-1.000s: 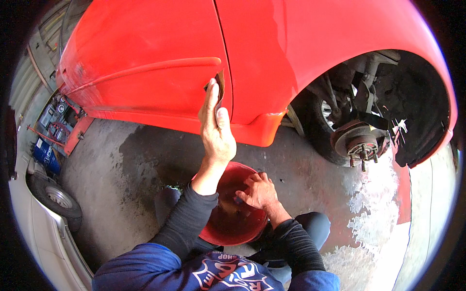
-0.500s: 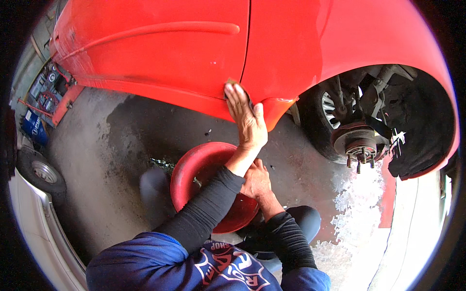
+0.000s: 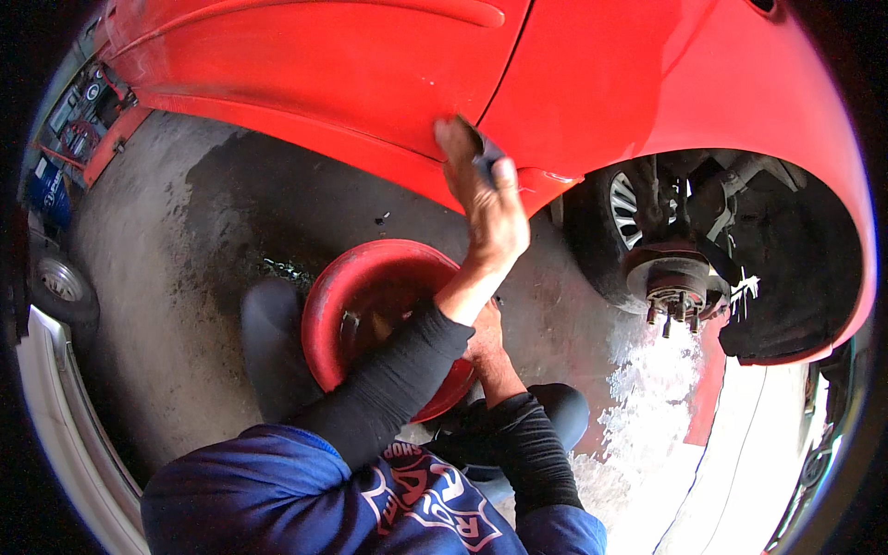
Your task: The person scrubs the side panel of a red car with a sponge, repeatedly dipping it into a red bucket of water. They wipe the surface in sections, occasionally pausing to check the panel or adjust their position.
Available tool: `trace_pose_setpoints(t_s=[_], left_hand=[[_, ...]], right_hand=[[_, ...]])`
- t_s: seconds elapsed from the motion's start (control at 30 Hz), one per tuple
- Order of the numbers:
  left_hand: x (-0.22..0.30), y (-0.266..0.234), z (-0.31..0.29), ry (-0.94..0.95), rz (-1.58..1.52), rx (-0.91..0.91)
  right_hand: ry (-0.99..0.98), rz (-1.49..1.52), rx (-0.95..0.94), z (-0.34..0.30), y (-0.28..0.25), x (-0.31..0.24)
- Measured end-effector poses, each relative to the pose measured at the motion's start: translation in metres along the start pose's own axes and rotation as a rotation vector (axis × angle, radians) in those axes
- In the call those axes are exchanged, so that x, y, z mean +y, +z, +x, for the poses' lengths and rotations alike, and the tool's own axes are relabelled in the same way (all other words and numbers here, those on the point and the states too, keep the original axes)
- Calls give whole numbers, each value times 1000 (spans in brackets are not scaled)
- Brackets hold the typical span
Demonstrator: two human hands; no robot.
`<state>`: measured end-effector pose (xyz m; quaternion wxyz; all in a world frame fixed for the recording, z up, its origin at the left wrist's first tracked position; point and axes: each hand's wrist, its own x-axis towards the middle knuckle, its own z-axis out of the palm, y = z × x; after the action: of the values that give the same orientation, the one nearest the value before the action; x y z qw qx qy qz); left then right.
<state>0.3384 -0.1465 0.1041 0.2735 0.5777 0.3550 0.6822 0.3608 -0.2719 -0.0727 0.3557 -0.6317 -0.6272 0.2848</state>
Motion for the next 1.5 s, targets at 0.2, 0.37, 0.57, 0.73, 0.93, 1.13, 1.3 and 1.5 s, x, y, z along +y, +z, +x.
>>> trace_pose_setpoints(t_s=[0.2,0.37,0.57,0.73,0.93,1.13,1.3,1.5], left_hand=[[-35,-57,-15,-157,-288,-1],[-52,-118,30,-96,-14,238],[3,-37,59,-55,-140,283],[62,13,0,-33,82,-96],[-6,7,15,-116,-6,176],[15,15,15,-312,-197,226],[-15,-34,78,-262,-346,449],[-3,37,0,-396,-346,257]], right_hand=[[-160,-445,30,7,-18,-53],[-68,-362,-21,6,-21,-60],[-133,-530,10,9,-17,-54],[-103,-396,27,1,-16,-36],[50,415,-1,-6,6,26],[90,-29,26,1,0,13],[-157,-414,57,6,-13,-33],[9,14,21,-2,-15,-34]])
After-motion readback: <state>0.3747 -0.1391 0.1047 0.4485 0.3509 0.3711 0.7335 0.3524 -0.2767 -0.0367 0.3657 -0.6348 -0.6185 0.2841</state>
